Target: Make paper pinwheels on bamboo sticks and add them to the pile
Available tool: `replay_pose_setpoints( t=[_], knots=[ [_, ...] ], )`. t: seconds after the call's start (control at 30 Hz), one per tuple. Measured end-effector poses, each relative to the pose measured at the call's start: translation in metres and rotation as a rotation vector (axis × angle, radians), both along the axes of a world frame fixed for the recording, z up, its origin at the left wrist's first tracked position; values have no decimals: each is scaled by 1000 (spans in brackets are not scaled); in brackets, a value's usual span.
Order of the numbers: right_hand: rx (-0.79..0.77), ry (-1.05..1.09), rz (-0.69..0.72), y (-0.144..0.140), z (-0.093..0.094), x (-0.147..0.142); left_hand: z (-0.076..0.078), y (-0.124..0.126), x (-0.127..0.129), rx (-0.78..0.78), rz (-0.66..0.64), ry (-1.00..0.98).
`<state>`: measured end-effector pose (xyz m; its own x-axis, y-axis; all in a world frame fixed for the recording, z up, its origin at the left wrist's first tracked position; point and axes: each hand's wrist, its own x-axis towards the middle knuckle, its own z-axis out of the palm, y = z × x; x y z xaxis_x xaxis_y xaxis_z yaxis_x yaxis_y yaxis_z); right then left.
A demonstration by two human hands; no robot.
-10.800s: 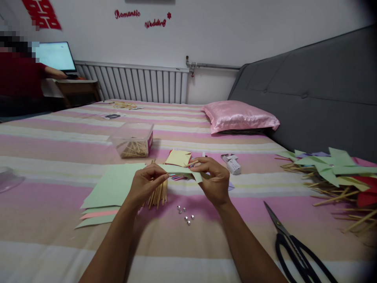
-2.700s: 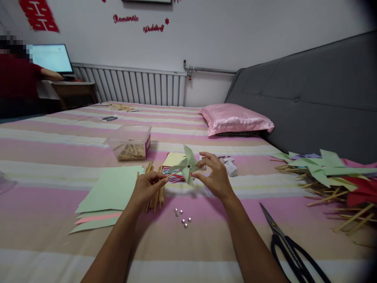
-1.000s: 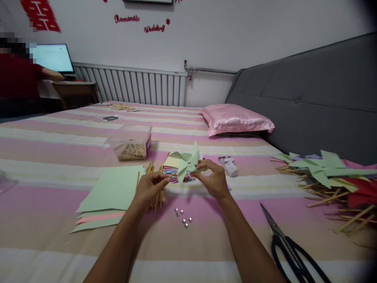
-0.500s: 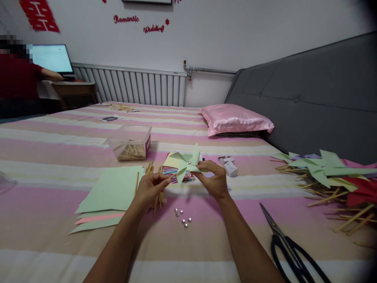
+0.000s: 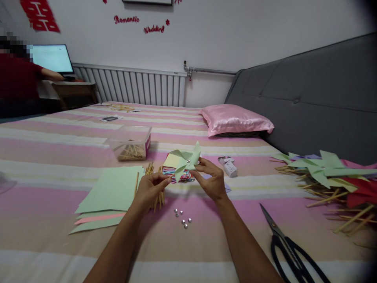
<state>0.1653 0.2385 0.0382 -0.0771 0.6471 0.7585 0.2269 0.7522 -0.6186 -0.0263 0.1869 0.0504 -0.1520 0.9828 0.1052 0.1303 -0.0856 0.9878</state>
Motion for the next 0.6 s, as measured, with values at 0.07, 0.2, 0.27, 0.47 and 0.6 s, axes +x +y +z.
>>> replay_pose_setpoints(
  t=[0.07, 0.2, 0.27, 0.47, 0.6],
  knots=[
    [6, 7, 10, -1, 1, -2, -1, 0, 0, 3, 1, -3],
    [-28, 2, 31, 0, 1, -3, -2, 0, 0, 10, 2, 8],
    [-46, -8, 31, 0, 0, -3, -2, 0, 0, 12, 2, 8],
    [-68, -1, 12, -1, 3, 0, -4, 2, -2, 18, 11, 10],
    [-27, 74, -117, -1, 6, 6, -10, 5, -7, 43, 83, 46]
  ],
)
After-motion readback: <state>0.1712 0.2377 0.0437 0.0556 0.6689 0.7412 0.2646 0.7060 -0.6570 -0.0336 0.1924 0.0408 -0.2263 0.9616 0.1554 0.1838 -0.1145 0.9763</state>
